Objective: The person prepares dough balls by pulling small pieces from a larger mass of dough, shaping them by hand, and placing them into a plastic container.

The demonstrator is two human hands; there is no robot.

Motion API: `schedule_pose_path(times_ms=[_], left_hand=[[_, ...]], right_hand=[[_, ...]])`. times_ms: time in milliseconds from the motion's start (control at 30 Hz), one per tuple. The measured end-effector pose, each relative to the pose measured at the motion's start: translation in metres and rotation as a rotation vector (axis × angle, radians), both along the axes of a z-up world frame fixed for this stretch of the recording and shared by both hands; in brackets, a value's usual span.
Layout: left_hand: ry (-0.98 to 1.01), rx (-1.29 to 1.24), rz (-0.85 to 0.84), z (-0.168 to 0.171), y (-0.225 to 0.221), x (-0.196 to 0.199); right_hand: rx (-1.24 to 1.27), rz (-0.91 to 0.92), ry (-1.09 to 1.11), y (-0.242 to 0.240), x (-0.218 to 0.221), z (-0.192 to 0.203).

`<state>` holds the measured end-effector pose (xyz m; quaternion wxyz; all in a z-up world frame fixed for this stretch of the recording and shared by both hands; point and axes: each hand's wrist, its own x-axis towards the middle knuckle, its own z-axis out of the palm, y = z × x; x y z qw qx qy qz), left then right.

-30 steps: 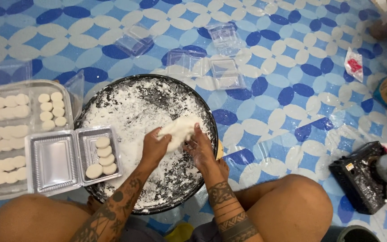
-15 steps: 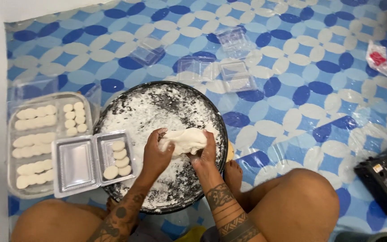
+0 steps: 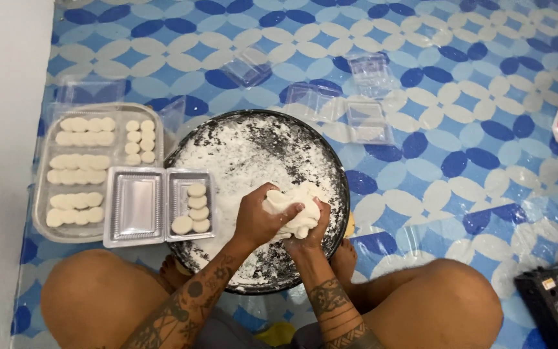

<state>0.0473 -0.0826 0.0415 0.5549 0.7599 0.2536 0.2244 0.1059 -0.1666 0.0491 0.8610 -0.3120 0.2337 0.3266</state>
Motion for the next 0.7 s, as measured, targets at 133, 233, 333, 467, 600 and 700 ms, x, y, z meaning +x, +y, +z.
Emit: schedule_pose_path(times_ms=[133,233,333,467,600,700], left_hand=[[-0.061,-0.214,-0.055,-0.012,0.005,0.003],[-0.034,-0.389,-0.050,-0.004,-0.001,0.003],[0.041,-0.458,-0.067,-0.024,0.007,0.002],[0.332,-0.452,0.090,-0.046,0.016,0.000],[0.511,-0.386,0.010,-0.057,0.021,-0.007],[0.533,-0.356,-0.022,-0.055,0.023,-0.012]], right_hand=[[-0.021,0.092,-0.092,-0.001,-0.007,0.004],[-0.037,0.067,-0.044,-0.001,-0.013,0.005],[-0.055,0.072,-0.049,-0.005,-0.008,-0.019],[-0.206,0.161,-0.045,-0.007,-0.002,-0.022],[-0.440,0.189,0.011,-0.018,0.011,-0.080],[-0.486,0.199,0.021,-0.011,0.011,-0.072]])
